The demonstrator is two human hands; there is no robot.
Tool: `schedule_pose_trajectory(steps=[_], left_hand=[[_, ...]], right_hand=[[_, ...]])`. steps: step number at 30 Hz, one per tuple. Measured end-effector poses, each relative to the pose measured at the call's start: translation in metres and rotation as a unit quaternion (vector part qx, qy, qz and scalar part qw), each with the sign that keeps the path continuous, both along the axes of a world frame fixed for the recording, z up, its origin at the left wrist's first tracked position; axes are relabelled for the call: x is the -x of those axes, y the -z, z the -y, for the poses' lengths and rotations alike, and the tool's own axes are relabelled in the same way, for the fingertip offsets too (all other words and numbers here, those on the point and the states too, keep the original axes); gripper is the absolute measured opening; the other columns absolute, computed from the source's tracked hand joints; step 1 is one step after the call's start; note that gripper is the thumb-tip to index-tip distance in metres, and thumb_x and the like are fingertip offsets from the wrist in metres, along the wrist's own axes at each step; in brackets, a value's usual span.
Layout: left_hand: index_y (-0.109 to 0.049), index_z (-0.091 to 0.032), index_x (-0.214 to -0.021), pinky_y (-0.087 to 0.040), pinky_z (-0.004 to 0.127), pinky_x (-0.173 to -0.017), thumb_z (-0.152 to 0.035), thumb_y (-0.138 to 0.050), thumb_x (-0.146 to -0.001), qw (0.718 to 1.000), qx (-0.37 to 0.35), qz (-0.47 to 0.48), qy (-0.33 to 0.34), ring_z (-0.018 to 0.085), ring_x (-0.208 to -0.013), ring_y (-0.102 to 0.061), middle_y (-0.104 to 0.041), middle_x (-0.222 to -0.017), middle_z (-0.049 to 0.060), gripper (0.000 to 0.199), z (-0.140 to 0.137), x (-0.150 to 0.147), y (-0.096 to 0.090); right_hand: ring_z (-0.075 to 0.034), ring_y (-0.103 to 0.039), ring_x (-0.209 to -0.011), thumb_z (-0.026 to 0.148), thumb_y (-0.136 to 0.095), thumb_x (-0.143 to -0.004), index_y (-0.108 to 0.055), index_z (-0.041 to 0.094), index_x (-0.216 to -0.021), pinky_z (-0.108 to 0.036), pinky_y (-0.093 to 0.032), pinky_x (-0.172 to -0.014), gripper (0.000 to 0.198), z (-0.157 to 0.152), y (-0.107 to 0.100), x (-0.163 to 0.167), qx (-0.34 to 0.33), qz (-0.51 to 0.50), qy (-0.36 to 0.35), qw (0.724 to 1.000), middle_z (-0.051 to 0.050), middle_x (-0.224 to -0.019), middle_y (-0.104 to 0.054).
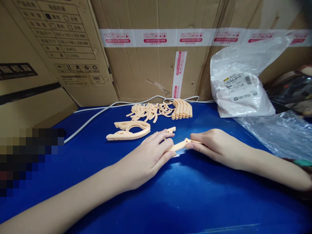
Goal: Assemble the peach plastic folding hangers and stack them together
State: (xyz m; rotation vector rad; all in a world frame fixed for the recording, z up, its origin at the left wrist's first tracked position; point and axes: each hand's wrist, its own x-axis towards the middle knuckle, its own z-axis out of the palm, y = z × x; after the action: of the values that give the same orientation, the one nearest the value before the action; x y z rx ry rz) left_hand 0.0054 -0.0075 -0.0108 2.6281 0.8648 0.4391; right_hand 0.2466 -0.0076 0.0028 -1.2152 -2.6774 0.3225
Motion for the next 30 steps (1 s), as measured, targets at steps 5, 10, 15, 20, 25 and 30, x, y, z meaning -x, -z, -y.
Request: schedule_pose_trajectory(steps=[5, 10, 15, 20, 25, 30], left_hand=[[-0.057, -0.021, -0.121, -0.026, 0.042, -0.116, -0.034, -0.03, -0.102, 1.0, 0.005, 0.003, -0.003, 0.023, -0.139, -0.031, -0.042, -0.146, 0.006, 0.035, 0.0001, 0.0009, -0.0005], [-0.048, -0.023, -0.135, -0.024, 0.043, -0.117, -0.035, -0.029, -0.102, 1.0, 0.012, -0.012, -0.009, 0.024, -0.14, -0.029, -0.04, -0.148, 0.006, 0.04, 0.0002, 0.0018, -0.0005], [-0.056, -0.021, -0.12, -0.026, 0.04, -0.116, -0.033, -0.029, -0.103, 1.0, 0.017, -0.014, 0.011, 0.022, -0.14, -0.029, -0.043, -0.145, 0.007, 0.035, -0.0008, 0.0016, -0.0017], [-0.058, -0.021, -0.114, -0.025, 0.041, -0.115, -0.034, -0.028, -0.103, 0.999, 0.012, -0.025, 0.02, 0.022, -0.141, -0.028, -0.042, -0.146, 0.007, 0.034, -0.0015, 0.0015, -0.0022], [-0.059, -0.02, -0.101, -0.028, 0.04, -0.114, -0.033, -0.03, -0.102, 0.999, 0.012, -0.017, 0.025, 0.022, -0.138, -0.032, -0.047, -0.14, 0.007, 0.031, -0.0008, 0.0014, -0.0037], [-0.059, -0.021, -0.104, -0.03, 0.037, -0.113, -0.031, -0.034, -0.101, 0.999, 0.014, 0.003, 0.041, 0.022, -0.136, -0.035, -0.049, -0.139, 0.006, 0.027, -0.0013, 0.001, -0.0044]], right_hand=[[-0.012, -0.049, -0.047, 0.048, -0.018, -0.101, -0.047, 0.019, -0.072, -0.026, -0.027, -0.05, 0.05, -0.0003, 0.0044, -0.0022, -0.117, 0.064, -0.015, 0.991, 0.001, -0.061, -0.053], [-0.011, -0.049, -0.047, 0.041, -0.024, -0.102, -0.05, 0.018, -0.073, -0.027, -0.026, -0.05, 0.045, 0.0003, 0.0053, -0.0031, -0.183, 0.073, -0.035, 0.98, 0.001, -0.061, -0.054], [-0.01, -0.048, -0.048, 0.039, -0.028, -0.102, -0.051, 0.018, -0.072, -0.026, -0.027, -0.051, 0.043, 0.0008, 0.0052, -0.0041, -0.209, 0.066, -0.053, 0.974, 0.001, -0.061, -0.054], [-0.01, -0.048, -0.049, 0.037, -0.031, -0.101, -0.052, 0.018, -0.071, -0.027, -0.027, -0.051, 0.041, 0.0012, 0.0052, -0.0048, -0.233, 0.08, -0.067, 0.967, 0.001, -0.061, -0.054], [-0.009, -0.045, -0.047, 0.039, -0.034, -0.1, -0.052, 0.018, -0.068, -0.026, -0.025, -0.05, 0.042, 0.0015, 0.0032, -0.0046, -0.224, 0.059, -0.075, 0.97, 0.002, -0.059, -0.052], [-0.008, -0.043, -0.047, 0.039, -0.039, -0.098, -0.054, 0.018, -0.066, -0.026, -0.024, -0.049, 0.042, 0.0024, 0.0025, -0.0046, -0.216, 0.045, -0.077, 0.972, 0.002, -0.057, -0.051]])
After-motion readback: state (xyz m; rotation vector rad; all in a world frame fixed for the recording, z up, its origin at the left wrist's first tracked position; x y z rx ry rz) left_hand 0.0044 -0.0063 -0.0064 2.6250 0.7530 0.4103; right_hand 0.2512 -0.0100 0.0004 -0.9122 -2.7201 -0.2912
